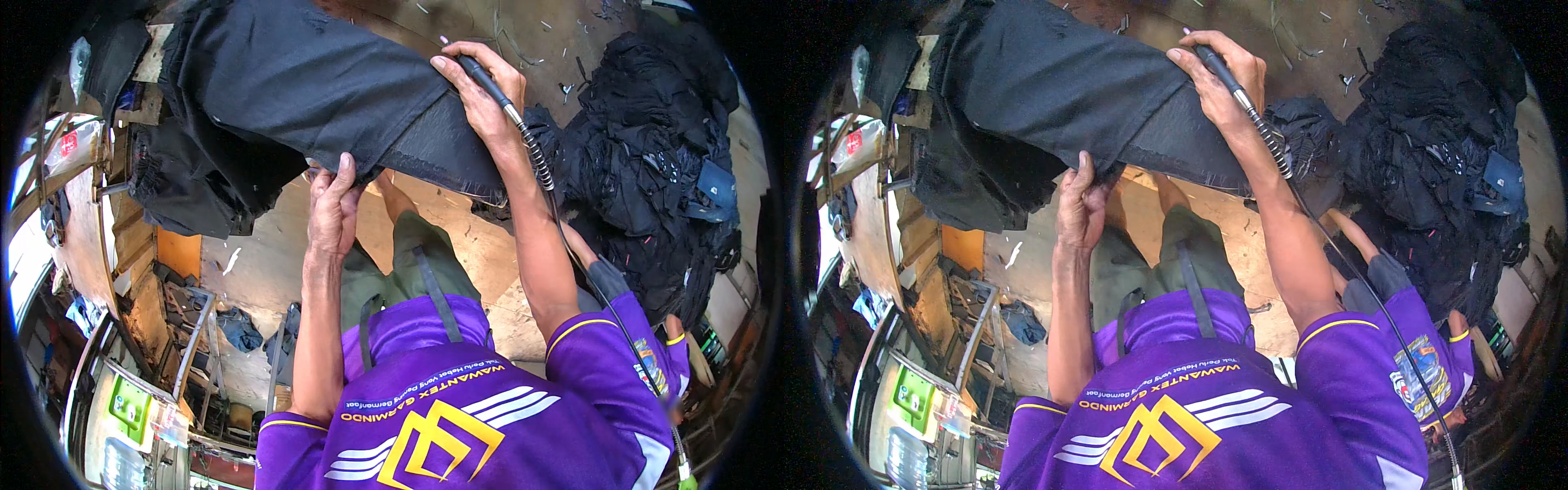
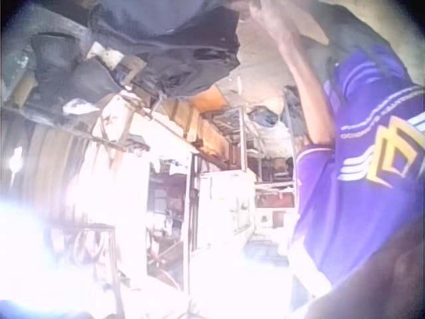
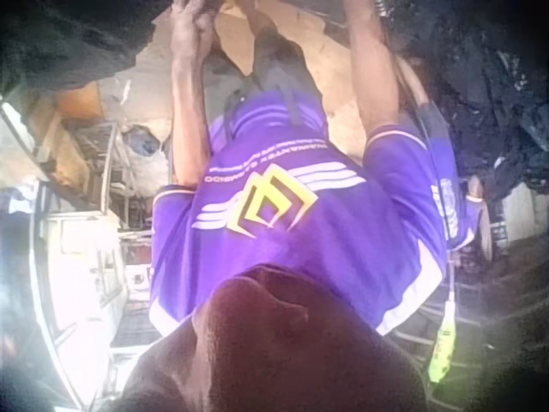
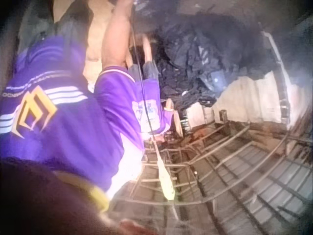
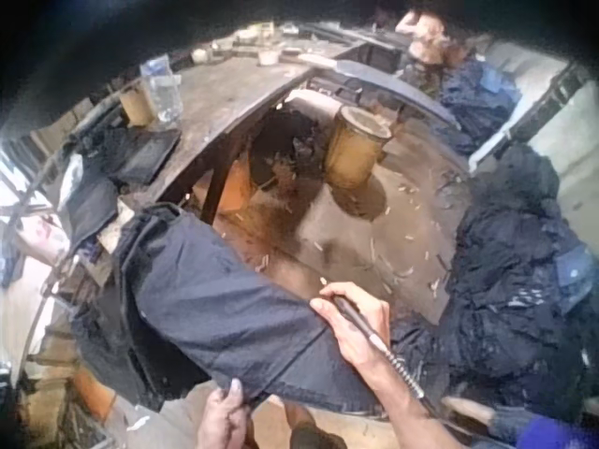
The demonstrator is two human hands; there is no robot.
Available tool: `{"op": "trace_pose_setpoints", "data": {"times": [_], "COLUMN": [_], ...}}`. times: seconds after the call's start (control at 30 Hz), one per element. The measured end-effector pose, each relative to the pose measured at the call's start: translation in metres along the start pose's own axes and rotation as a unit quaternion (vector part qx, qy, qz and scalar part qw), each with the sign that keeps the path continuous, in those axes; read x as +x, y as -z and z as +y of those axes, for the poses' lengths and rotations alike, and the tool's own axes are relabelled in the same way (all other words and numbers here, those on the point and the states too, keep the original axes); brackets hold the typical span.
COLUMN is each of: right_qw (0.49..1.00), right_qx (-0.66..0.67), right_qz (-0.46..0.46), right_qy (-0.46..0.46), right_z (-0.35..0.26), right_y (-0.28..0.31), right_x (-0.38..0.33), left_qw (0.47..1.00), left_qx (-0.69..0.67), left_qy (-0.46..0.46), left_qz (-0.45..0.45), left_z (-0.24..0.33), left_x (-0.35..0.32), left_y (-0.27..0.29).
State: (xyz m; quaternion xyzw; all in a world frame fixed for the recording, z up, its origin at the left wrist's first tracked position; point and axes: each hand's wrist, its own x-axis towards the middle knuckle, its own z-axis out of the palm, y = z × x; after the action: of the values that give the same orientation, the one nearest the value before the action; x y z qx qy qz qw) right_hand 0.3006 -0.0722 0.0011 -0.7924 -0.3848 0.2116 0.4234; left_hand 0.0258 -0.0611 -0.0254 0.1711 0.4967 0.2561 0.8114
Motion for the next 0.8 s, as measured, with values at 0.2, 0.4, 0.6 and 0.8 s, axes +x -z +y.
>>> {"op": "trace_pose_setpoints", "data": {"times": [0.2, 0.4, 0.6, 0.8], "right_qw": [0.998, 0.993, 0.974, 0.940], "right_qx": [0.037, 0.021, 0.069, 0.056], "right_qz": [-0.035, 0.081, 0.004, -0.103], "right_qy": [0.041, 0.087, 0.215, 0.320], "right_z": [0.007, 0.011, -0.017, -0.001], "right_y": [-0.004, -0.006, 0.011, 0.000], "right_x": [-0.005, -0.009, -0.069, -0.089], "left_qw": [1.000, 0.992, 0.967, 0.972], "left_qx": [-0.007, 0.102, 0.232, 0.184], "left_qy": [-0.014, -0.073, -0.101, -0.146], "left_qz": [-0.013, -0.011, 0.025, 0.030], "left_z": [0.000, 0.009, 0.012, -0.005], "left_x": [0.011, 0.003, -0.007, -0.004], "left_y": [-0.005, -0.011, -0.008, -0.002]}}
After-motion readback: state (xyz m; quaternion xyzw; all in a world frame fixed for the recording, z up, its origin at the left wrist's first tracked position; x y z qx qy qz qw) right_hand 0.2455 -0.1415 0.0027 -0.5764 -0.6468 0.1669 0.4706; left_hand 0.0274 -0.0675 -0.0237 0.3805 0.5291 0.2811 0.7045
